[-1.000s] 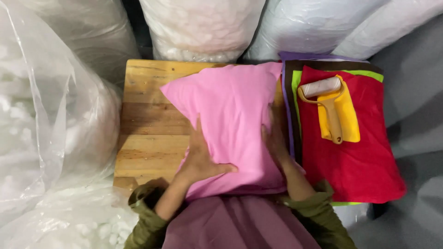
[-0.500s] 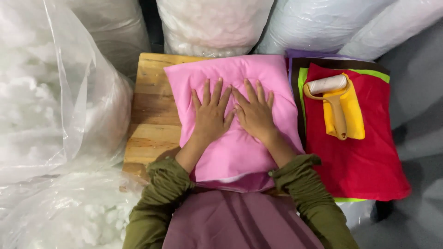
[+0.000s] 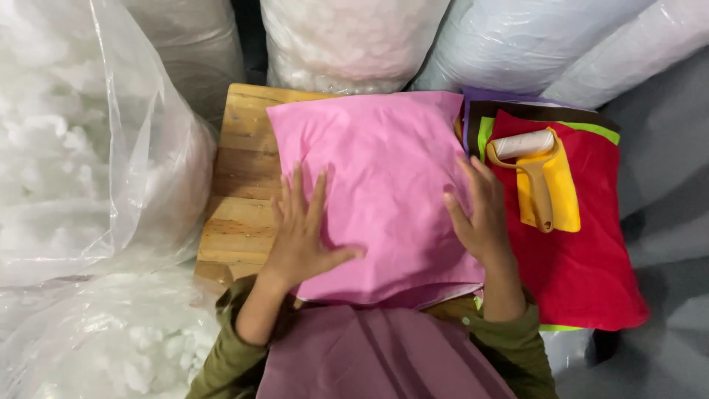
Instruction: Stuffing a pink pillowcase with white fiberfill, zipping it shut, cleaning it with a lint roller, and placing it in a plastic bag.
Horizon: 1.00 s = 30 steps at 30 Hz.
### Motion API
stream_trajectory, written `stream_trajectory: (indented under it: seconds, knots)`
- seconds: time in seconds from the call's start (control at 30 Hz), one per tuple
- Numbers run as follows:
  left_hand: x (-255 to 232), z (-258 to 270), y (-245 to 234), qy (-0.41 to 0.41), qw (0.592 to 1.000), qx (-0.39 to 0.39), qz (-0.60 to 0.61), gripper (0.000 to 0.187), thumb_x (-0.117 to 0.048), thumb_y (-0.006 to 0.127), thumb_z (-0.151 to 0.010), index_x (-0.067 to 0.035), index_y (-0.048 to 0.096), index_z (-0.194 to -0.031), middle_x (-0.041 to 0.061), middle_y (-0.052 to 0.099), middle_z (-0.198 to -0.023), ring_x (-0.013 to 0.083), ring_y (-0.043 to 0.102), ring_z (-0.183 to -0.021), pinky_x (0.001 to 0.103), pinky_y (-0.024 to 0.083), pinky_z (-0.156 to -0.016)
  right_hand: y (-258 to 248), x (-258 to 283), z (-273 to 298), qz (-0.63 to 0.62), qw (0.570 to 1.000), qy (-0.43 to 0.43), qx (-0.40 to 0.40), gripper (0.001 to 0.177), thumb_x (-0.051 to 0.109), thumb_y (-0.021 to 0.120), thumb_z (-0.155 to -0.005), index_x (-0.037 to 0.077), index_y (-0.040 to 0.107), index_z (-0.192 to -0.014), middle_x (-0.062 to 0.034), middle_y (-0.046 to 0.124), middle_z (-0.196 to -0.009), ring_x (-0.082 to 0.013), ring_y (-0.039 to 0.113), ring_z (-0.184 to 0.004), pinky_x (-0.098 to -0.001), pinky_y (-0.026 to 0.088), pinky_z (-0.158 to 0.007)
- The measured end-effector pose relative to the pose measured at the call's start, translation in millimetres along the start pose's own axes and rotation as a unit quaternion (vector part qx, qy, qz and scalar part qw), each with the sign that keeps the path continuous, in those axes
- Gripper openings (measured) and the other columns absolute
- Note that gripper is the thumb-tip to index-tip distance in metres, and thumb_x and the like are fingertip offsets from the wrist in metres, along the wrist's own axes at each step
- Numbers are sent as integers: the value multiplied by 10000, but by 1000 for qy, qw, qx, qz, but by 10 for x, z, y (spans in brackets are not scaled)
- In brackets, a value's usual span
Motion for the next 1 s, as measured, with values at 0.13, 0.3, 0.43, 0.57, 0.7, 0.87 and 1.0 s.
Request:
stream_trajectory:
  seconds: [0.13,0.3,0.43,0.57,0.7,0.87,1.0]
  knots:
    - [421,402,330,-57,992,79,78,1669,-498,1077,-420,-162,6,-1656,319,-114,-1670,588,-18,-1503,742,127,-1166,22,-114,512,-82,981,163,71,822,374,524,-1006,47,134,-1651,-387,230,-1604,-593,276,-1433,-709,198,-1171]
    - [468,501,576,12,972,-228,58,1247,-231,958,-611,-6,251,-1613,362,244,-1547,569,342,-1421,597,350,-1155,344,171,706,-148,963,224,34,1362,304,902,-686,72,-35,-1647,-381,95,-1644,-532,171,-1513,-615,143,-1233]
    - [257,351,735,36,969,-217,114,1141,-110,896,-692,9,226,-1608,375,134,-1584,606,321,-1415,608,466,-1070,430,147,571,-265,947,181,-24,1325,109,878,-650,130,5,-1647,-254,29,-1702,-400,61,-1578,-511,34,-1280]
    - [-130,255,646,131,970,-149,142,952,-179,874,-783,-1,352,-1558,324,275,-1613,550,498,-1310,575,520,-1025,-280,286,114,-347,921,111,-139,1094,86,721,-801,232,54,-1657,-209,260,-1647,-316,254,-1551,-468,116,-1310]
    - [-435,292,611,312,948,-42,38,802,-372,679,-1012,-113,227,-1623,294,238,-1668,480,502,-1418,558,515,-1061,-1150,1512,-509,-283,931,-68,-222,780,-75,463,-778,143,315,-1513,-92,356,-1460,-255,415,-1368,-320,312,-1240]
    - [-521,602,257,413,868,-275,9,451,-344,717,-954,-72,613,-1299,168,584,-1339,255,681,-907,364,571,-740,-403,1600,-452,-81,964,-254,4,629,-112,588,-708,32,551,-1319,-184,628,-1132,-356,647,-1163,-441,440,-1103]
    - [-93,902,41,420,784,-447,97,292,-294,737,-839,-20,807,-914,197,779,-912,279,710,-595,355,565,-491,607,1827,-139,42,908,-348,231,557,-30,703,-737,-16,599,-1284,-207,689,-1051,-389,680,-989,-717,78,-1185]
Point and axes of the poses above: each hand's wrist, its own z-axis away from the middle knuckle, its own y-axis out of the palm, x = y × z, the point moved 6 cm from there along -z, towards the middle knuckle
